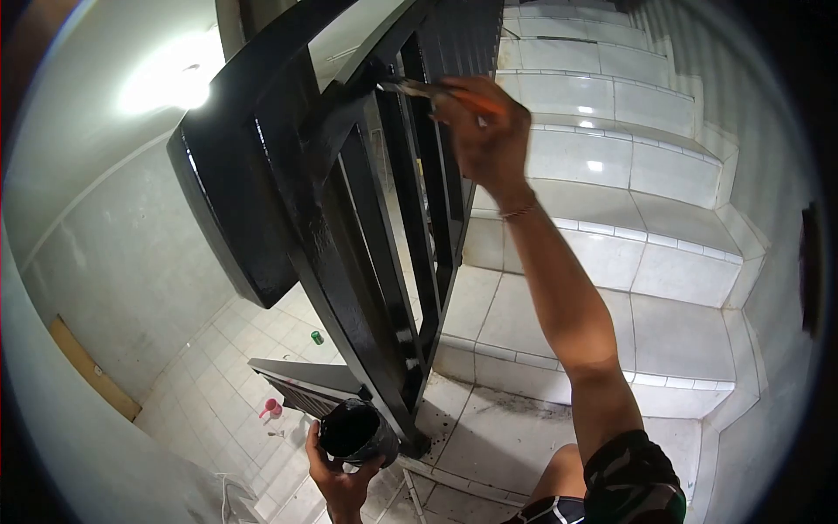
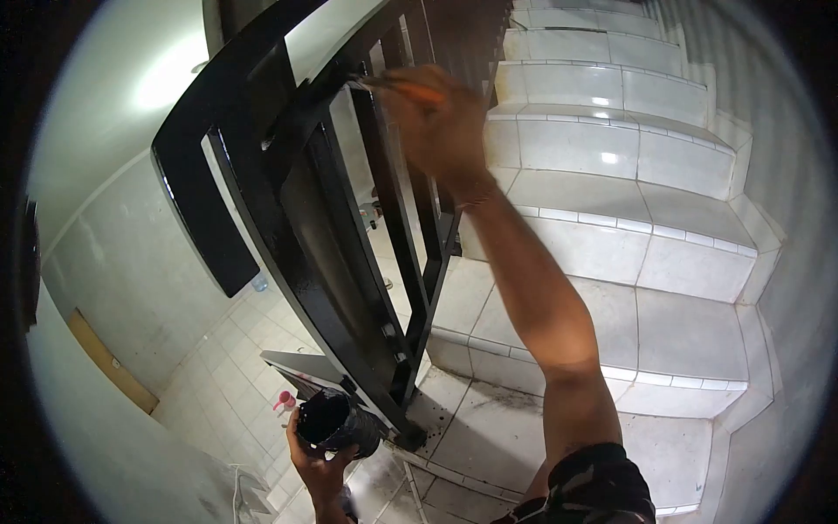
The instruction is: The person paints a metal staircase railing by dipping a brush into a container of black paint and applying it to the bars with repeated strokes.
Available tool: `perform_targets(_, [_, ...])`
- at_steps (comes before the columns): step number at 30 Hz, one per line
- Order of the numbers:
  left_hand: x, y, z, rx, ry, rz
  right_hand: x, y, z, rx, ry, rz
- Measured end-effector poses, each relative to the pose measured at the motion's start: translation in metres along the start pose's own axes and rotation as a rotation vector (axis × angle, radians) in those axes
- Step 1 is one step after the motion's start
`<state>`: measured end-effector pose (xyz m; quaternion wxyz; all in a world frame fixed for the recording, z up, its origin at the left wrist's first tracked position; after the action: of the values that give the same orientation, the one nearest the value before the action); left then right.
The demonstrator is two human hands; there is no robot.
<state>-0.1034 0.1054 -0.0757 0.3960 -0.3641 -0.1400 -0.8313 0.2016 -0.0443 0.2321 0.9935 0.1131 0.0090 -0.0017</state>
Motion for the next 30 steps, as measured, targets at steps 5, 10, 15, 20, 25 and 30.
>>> perform_targets(5, [0.015,0.0,0.0,0.044,-0.04,-0.047,0.032,-0.027,0.047,0.168,0.382,0.166])
perform_targets(10, [0.019,0.001,0.0,-0.002,0.013,0.031,0.046,0.009,0.066,0.058,0.293,-0.015])
perform_targets(15, [0.024,0.002,0.0,-0.006,0.04,-0.007,-0.025,0.002,-0.014,-0.088,0.008,-0.047])
perform_targets(20, [0.031,0.001,-0.003,0.01,-0.052,-0.047,-0.059,-0.031,-0.044,-0.202,-0.096,-0.057])
perform_targets(25, [0.033,0.0,-0.003,0.011,-0.053,-0.055,-0.027,-0.035,-0.016,-0.291,0.393,0.27])
perform_targets(30, [0.024,-0.005,-0.006,0.04,-0.026,-0.069,0.009,-0.023,0.04,-0.22,0.535,0.307])
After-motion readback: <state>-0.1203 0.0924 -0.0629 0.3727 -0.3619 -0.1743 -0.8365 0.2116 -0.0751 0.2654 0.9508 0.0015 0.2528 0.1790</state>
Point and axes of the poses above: each hand's wrist, its own z-axis towards the middle knuckle, its own y-axis out of the palm, x = y × z, the point moved 1 cm from there along z, towards the middle knuckle, and after that the axes turned 13 degrees about y, right-handed, at the moved point
